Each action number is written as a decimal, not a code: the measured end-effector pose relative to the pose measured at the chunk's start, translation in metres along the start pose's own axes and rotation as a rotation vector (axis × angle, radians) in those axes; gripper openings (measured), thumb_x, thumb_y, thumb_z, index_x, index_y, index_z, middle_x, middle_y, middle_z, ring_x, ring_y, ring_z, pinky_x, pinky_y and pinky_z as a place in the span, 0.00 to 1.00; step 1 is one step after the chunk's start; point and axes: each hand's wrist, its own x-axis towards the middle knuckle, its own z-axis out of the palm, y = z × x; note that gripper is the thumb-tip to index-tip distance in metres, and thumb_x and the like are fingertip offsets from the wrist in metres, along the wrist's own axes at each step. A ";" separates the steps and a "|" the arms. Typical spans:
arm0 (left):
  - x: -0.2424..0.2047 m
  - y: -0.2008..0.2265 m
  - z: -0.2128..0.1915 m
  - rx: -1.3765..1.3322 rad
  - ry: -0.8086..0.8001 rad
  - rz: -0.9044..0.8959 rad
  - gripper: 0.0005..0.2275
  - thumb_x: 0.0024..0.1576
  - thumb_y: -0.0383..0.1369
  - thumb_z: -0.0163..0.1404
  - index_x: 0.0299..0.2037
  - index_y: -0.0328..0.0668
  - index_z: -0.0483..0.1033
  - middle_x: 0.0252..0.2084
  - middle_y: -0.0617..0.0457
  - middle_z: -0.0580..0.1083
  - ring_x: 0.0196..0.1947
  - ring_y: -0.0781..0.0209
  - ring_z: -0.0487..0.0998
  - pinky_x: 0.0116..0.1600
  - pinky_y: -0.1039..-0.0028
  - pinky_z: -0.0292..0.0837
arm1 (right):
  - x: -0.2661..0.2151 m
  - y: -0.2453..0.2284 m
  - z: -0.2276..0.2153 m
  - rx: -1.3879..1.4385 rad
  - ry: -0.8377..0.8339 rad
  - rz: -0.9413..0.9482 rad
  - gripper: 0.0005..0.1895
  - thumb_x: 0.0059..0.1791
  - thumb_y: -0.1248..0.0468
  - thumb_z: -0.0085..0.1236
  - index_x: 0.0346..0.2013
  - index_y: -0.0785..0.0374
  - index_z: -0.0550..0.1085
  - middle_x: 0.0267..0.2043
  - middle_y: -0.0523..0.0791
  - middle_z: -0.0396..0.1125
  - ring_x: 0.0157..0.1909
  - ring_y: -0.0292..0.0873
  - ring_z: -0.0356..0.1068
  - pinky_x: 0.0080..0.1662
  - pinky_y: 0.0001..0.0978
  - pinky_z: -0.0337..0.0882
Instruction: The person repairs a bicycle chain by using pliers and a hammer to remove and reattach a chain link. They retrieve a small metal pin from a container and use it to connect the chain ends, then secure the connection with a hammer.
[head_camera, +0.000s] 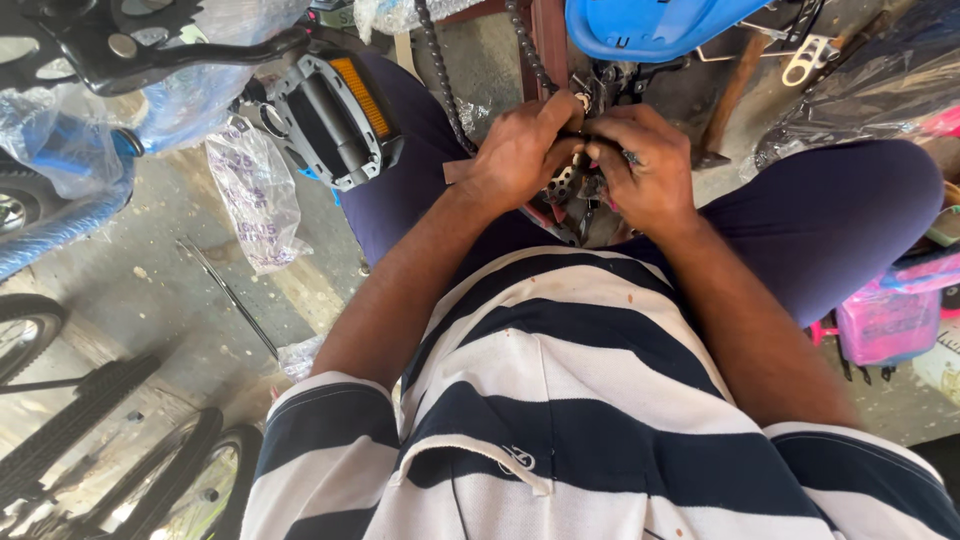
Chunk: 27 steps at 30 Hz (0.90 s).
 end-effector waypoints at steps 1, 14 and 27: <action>0.001 0.002 -0.002 -0.049 -0.003 -0.024 0.14 0.58 0.26 0.60 0.47 0.39 0.66 0.38 0.45 0.77 0.40 0.41 0.81 0.44 0.56 0.75 | 0.002 -0.002 0.001 -0.008 -0.014 0.013 0.08 0.52 0.74 0.63 0.46 0.68 0.79 0.46 0.51 0.73 0.45 0.48 0.76 0.48 0.37 0.75; -0.006 0.003 -0.010 -0.208 -0.065 -0.204 0.12 0.57 0.20 0.58 0.44 0.36 0.66 0.35 0.48 0.77 0.36 0.55 0.83 0.40 0.68 0.75 | -0.007 -0.001 0.023 -0.327 0.045 -0.144 0.09 0.51 0.75 0.63 0.43 0.69 0.72 0.44 0.51 0.68 0.44 0.52 0.70 0.43 0.44 0.72; 0.002 -0.015 -0.015 -0.345 -0.163 -0.134 0.13 0.59 0.18 0.54 0.50 0.37 0.67 0.45 0.49 0.80 0.50 0.57 0.85 0.51 0.69 0.81 | 0.001 -0.001 0.022 -0.540 -0.035 -0.431 0.11 0.49 0.75 0.63 0.43 0.71 0.70 0.45 0.53 0.64 0.42 0.51 0.66 0.43 0.43 0.69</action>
